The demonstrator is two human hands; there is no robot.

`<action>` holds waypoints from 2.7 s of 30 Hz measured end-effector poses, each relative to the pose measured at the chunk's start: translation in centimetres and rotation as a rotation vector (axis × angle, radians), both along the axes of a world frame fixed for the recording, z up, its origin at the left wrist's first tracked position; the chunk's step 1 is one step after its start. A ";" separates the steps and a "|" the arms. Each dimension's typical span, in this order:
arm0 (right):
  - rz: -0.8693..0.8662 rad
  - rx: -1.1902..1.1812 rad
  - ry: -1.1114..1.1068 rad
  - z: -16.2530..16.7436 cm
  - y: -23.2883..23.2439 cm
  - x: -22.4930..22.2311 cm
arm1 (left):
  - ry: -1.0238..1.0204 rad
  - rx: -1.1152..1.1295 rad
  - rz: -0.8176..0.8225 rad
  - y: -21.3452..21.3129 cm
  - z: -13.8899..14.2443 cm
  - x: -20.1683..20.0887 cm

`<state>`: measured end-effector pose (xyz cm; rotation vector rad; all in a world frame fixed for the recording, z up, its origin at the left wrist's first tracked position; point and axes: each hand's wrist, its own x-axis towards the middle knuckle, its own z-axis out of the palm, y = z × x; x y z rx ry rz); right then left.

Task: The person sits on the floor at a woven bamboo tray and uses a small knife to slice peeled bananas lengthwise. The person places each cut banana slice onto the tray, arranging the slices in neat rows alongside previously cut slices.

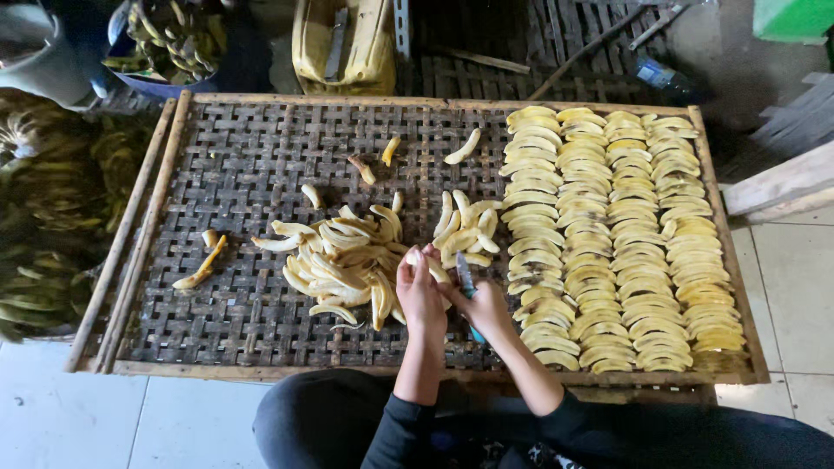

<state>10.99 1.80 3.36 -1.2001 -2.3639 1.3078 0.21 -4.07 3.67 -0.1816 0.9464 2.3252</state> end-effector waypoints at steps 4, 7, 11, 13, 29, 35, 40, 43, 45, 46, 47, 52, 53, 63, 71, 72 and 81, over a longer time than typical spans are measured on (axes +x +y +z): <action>-0.113 -0.746 0.395 0.9 -2.1 1.6 | 0.176 -0.101 -0.242 -4.2 2.7 1.2; 0.054 -0.366 0.329 3.6 -3.9 2.7 | 0.192 -0.102 -0.104 -4.8 4.2 1.4; 0.145 0.127 0.187 8.6 -6.6 4.3 | 0.061 -0.135 0.095 -3.9 4.9 0.9; 0.151 0.176 0.065 10.7 -7.4 4.8 | -0.031 -0.079 0.093 -3.8 4.8 0.6; 0.271 0.495 0.181 9.9 -8.2 4.0 | 0.003 0.025 0.128 -4.3 6.2 0.1; 0.273 0.476 0.084 9.6 -8.1 3.7 | -0.038 0.046 0.099 -4.7 5.7 0.6; 0.267 0.563 0.130 8.9 -7.8 3.4 | -0.080 0.063 0.077 -4.5 5.0 0.8; 0.268 0.586 0.057 8.2 -7.5 3.2 | -0.104 0.054 0.074 -4.5 4.6 0.8; 0.263 0.627 0.107 7.6 -7.2 3.0 | -0.114 0.067 0.073 -4.5 4.4 0.8; 0.264 0.631 0.089 7.3 -7.1 2.9 | -0.119 0.068 0.074 -4.4 4.3 0.8; 0.266 0.634 0.070 7.1 -6.9 2.8 | -0.124 0.068 0.076 -4.4 4.2 0.8; 0.290 0.639 0.122 5.9 -6.0 2.4 | -0.159 0.080 0.059 -4.4 3.3 1.0; 0.300 0.646 0.144 5.8 -5.8 2.4 | -0.181 0.092 0.046 -4.4 3.0 1.1; 0.386 0.647 -0.026 5.2 -3.7 2.0 | -0.299 0.138 -0.100 -4.5 0.8 1.6; 0.378 0.755 0.126 5.2 -2.3 2.2 | -0.430 0.225 -0.233 -4.5 -0.6 2.0; 0.381 0.756 0.114 5.2 -2.2 2.3 | -0.443 0.233 -0.240 -4.4 -1.0 2.0; 0.418 0.731 0.078 4.7 -0.7 2.3 | -0.612 0.268 -0.309 -3.5 -4.1 2.4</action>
